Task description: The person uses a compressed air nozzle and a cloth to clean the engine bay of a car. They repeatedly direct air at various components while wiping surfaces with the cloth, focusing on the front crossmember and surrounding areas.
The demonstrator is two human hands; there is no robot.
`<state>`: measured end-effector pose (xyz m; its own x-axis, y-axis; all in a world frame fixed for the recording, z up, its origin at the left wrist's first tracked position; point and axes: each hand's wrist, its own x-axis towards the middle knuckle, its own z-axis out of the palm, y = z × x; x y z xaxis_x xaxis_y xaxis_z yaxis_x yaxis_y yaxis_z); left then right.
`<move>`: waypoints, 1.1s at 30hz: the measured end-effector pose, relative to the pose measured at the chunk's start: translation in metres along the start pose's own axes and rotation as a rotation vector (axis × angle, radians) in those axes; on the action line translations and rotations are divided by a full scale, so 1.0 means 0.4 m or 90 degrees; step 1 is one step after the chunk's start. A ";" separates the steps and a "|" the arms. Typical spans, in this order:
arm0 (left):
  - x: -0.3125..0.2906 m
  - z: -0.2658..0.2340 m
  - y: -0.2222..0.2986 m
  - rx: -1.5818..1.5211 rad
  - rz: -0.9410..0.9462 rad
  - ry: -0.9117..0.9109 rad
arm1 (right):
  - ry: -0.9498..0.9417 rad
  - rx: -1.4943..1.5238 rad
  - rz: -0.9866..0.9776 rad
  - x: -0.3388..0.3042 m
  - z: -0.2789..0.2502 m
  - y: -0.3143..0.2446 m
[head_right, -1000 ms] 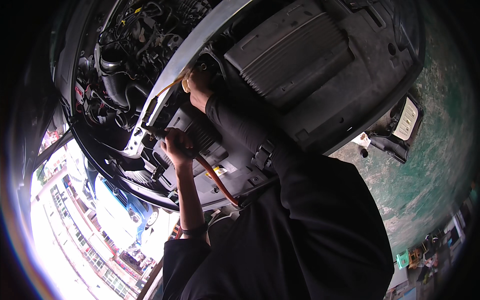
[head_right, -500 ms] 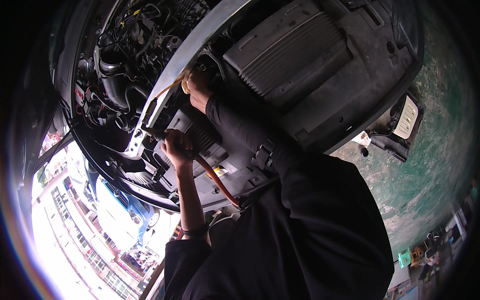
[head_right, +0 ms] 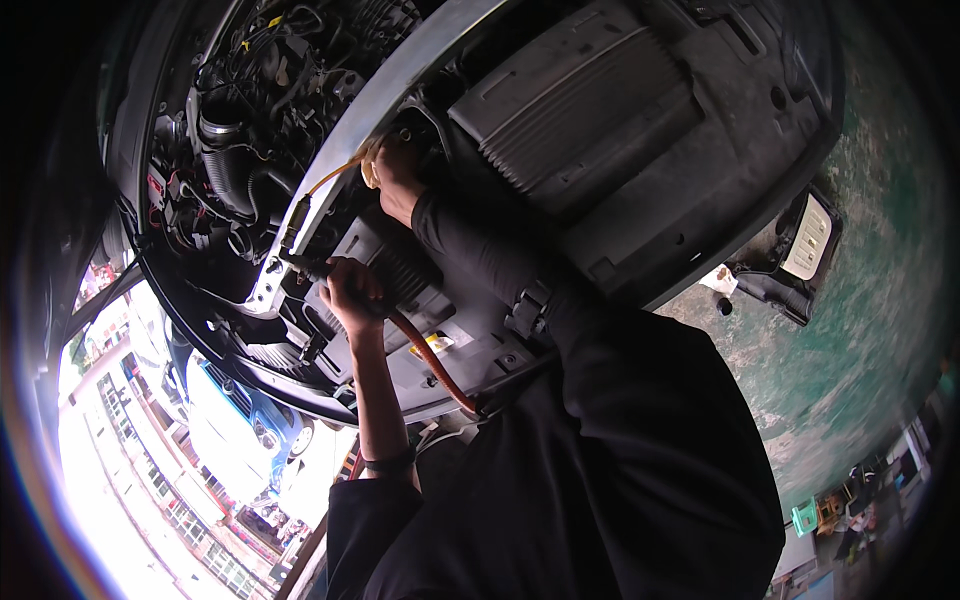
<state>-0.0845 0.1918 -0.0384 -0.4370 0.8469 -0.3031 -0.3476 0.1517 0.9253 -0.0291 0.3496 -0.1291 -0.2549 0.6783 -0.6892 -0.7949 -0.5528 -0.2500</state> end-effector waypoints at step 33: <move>0.002 -0.003 0.000 -0.009 -0.001 -0.001 | 0.148 0.004 0.035 0.006 0.025 -0.022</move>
<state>-0.0860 0.1918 -0.0390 -0.4354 0.8474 -0.3039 -0.3592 0.1459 0.9218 -0.0283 0.3609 -0.1218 -0.1645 0.5177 -0.8396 -0.7870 -0.5820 -0.2047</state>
